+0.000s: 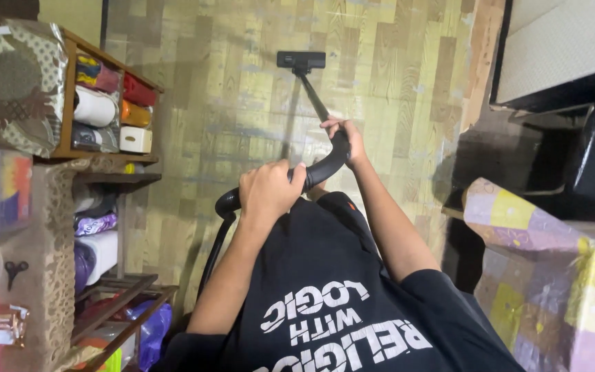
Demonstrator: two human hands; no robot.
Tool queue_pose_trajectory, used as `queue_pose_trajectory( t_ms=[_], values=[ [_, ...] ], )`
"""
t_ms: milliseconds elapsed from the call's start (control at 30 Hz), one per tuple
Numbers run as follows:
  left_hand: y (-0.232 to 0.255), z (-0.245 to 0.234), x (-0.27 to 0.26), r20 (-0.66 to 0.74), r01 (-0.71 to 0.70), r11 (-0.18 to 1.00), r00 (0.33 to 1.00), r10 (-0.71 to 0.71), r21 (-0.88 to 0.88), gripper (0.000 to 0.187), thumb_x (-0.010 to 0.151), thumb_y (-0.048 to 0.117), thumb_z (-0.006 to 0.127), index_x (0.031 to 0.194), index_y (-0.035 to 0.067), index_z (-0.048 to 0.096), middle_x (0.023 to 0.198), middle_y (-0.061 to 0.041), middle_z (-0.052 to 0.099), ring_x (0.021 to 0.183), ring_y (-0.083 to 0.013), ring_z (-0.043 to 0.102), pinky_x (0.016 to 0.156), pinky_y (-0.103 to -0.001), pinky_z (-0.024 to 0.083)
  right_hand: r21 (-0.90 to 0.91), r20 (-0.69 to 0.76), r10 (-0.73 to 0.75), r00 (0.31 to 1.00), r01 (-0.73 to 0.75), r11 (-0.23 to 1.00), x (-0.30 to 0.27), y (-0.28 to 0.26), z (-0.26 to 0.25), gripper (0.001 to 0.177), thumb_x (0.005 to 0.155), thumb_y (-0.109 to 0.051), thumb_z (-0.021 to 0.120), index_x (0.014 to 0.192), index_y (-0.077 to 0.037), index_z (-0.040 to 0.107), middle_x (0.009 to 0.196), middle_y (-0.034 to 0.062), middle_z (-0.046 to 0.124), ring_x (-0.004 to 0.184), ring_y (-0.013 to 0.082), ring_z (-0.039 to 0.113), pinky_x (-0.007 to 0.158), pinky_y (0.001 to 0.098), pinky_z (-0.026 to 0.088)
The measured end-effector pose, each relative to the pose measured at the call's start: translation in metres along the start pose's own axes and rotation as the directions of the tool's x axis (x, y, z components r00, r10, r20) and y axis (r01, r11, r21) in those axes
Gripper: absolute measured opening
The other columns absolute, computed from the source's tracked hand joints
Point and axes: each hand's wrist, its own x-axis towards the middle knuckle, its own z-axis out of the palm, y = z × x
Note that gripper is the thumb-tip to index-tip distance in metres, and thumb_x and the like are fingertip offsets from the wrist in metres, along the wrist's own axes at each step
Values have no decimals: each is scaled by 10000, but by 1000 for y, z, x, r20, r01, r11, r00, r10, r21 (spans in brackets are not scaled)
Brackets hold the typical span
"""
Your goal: The person vacuums a tiled floor using a handheld vacuum cleaner with a long wand. They move the vacuum head back and forth across the floor in a repetitive pattern, covering the area between a shelving unit and a covered table.
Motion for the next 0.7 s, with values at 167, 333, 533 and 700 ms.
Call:
queue_pose_trajectory(
  t_ms=[167, 333, 533, 700],
  values=[
    [-16, 4, -75, 57, -8, 1000, 998, 8, 0, 598, 961, 582, 418, 856, 92, 743, 819, -150, 763, 838, -393, 764, 805, -518, 565, -89, 114, -324, 939, 334, 938, -60, 80, -2, 175, 887, -89, 615, 983, 52, 574, 919, 191, 716, 1282, 416, 583, 1239, 530, 241],
    [-21, 7, -145, 88, -1, 1000, 996, 1, 5, 584, 972, 573, 417, 868, 108, 755, 841, -131, 774, 847, -372, 772, 812, -517, 558, 51, 18, -82, 996, 81, 995, -146, 36, 34, 463, 1088, -77, 217, 907, 26, 631, 926, 180, 696, 1363, 351, 514, 1273, 460, 163],
    [-23, 21, -222, 78, 15, 999, 997, -18, 43, 617, 987, 595, 389, 890, 108, 755, 852, -137, 775, 886, -356, 768, 820, -504, 547, 7, 100, -198, 975, 198, 980, -209, 64, 41, 390, 1078, -61, 256, 997, 85, 609, 937, 223, 681, 1362, 423, 491, 1247, 520, 174],
    [-9, 32, -286, 42, 21, 1000, 999, -21, 19, 559, 988, 572, 413, 954, 159, 789, 872, -96, 788, 870, -325, 773, 808, -488, 552, -64, 182, -321, 929, 337, 939, -273, 79, 27, 152, 1021, -50, 470, 957, 32, 581, 1033, 226, 721, 1326, 422, 550, 1219, 535, 250]
  ],
)
